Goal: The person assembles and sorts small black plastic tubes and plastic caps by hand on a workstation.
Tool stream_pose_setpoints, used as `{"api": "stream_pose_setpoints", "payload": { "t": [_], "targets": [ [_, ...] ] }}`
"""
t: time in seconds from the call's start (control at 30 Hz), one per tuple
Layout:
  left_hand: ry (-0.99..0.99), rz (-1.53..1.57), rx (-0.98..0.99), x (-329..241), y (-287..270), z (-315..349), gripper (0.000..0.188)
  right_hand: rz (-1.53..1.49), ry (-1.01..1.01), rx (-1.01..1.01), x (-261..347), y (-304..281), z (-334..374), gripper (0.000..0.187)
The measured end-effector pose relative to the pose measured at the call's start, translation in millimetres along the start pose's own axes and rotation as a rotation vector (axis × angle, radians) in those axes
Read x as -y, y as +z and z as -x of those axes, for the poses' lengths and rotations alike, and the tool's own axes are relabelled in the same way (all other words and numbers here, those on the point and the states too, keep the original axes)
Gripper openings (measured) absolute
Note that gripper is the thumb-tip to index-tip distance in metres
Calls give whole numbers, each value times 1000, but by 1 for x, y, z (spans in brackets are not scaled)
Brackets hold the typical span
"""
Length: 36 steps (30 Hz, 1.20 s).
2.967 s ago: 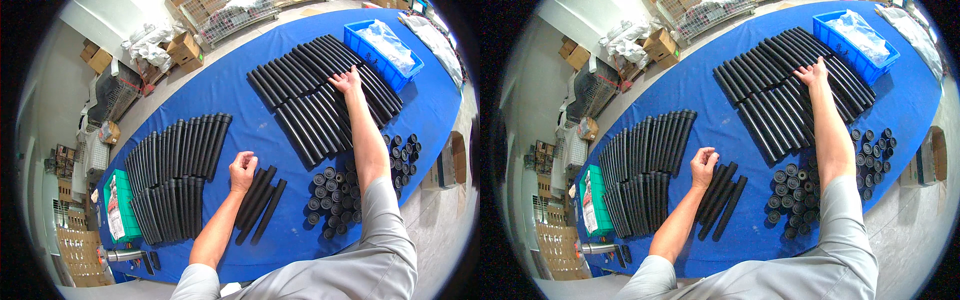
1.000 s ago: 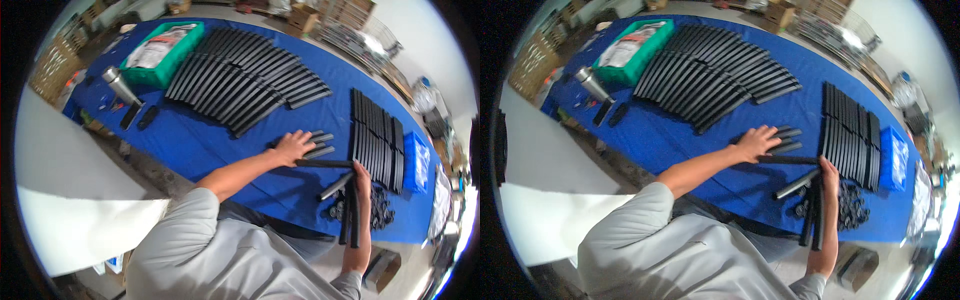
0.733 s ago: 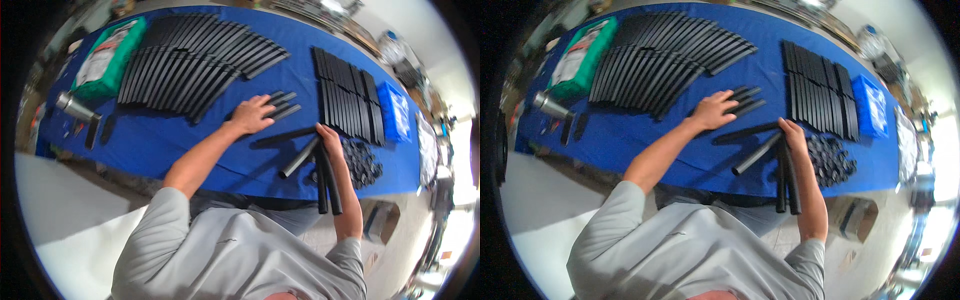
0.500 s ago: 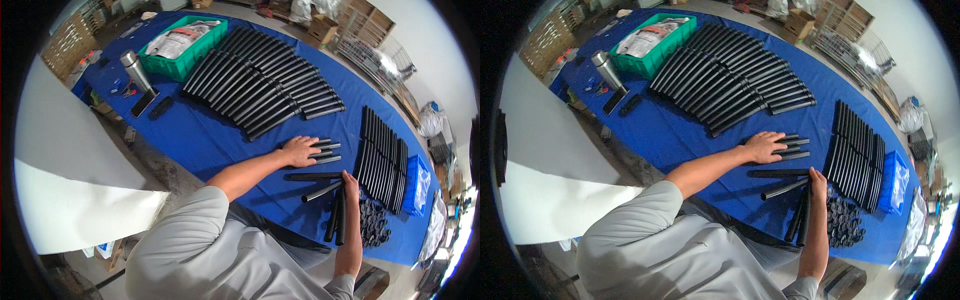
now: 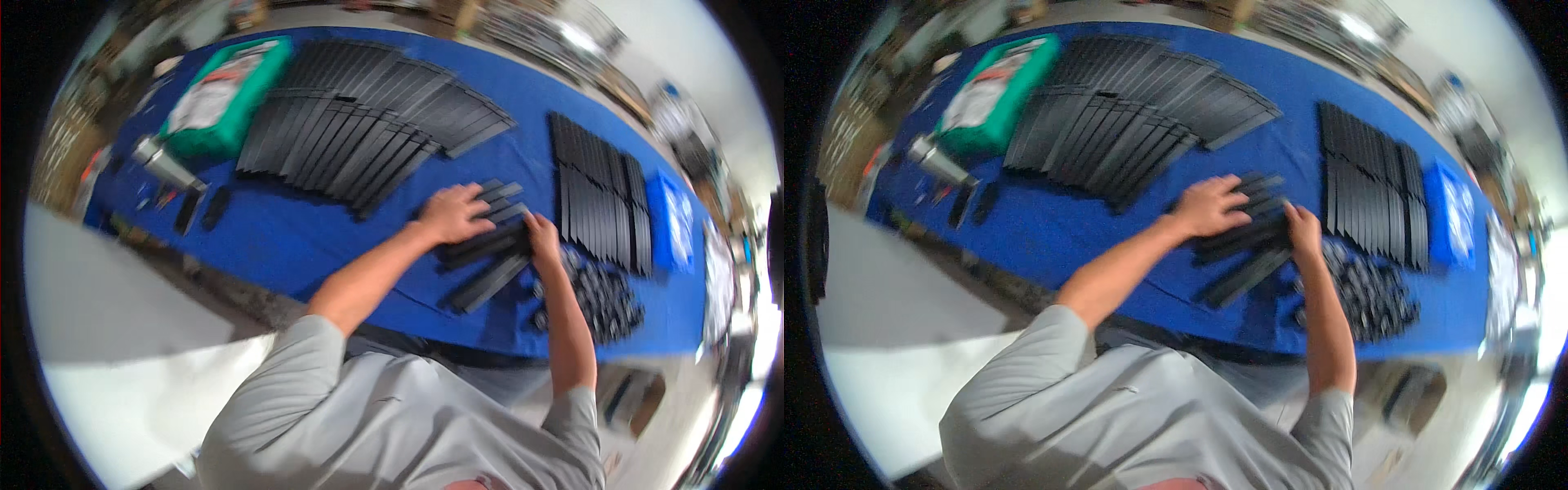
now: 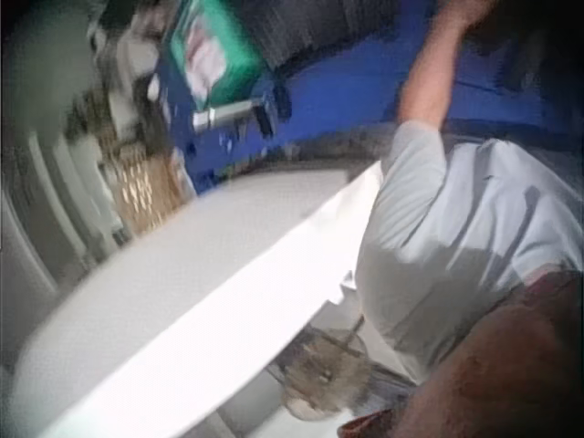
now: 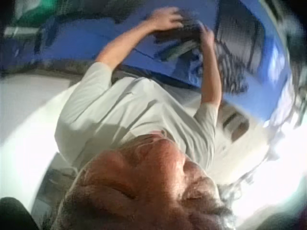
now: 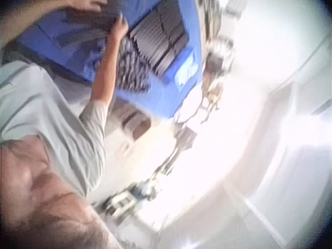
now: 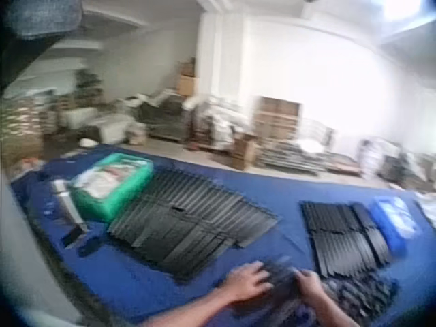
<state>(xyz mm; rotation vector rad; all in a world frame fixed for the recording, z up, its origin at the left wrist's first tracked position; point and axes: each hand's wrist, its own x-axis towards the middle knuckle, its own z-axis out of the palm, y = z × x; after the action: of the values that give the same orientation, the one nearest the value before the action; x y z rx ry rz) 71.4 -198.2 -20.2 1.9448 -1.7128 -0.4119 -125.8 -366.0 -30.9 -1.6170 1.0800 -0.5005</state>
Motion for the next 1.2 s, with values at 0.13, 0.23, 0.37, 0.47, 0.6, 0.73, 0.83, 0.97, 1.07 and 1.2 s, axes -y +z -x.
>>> {"api": "stream_pose_setpoints", "payload": {
  "t": [0.13,0.23,0.37,0.47,0.6,0.73,0.83,0.97,1.07,1.2],
  "targets": [
    [-52,-113,-66,-6,15,6,77,-22,-36,-49,-14,6,-9,37],
    [-73,-121,28,-25,17,8,87,116,-60,-116,-6,-9,-9,41],
    [-62,-178,75,-49,26,18,98,427,-208,-142,-17,-27,-19,45],
    [-38,-196,54,-49,32,33,102,558,-265,-35,-23,-21,-27,50],
    [-48,-252,54,-52,37,36,109,600,-229,61,-9,-15,-24,56],
    [-164,-281,174,-84,31,30,120,567,-210,121,-1,-26,-14,53],
    [-131,-347,175,-89,40,34,124,502,-301,179,-6,-31,-25,50],
    [-144,-370,161,-84,43,35,124,209,-89,303,-4,-37,-33,47],
    [-114,-350,153,-91,43,31,122,513,-275,213,-16,-50,-42,39],
    [-138,-354,166,-88,43,31,121,576,-320,47,-11,-39,-28,29]
  ]
}}
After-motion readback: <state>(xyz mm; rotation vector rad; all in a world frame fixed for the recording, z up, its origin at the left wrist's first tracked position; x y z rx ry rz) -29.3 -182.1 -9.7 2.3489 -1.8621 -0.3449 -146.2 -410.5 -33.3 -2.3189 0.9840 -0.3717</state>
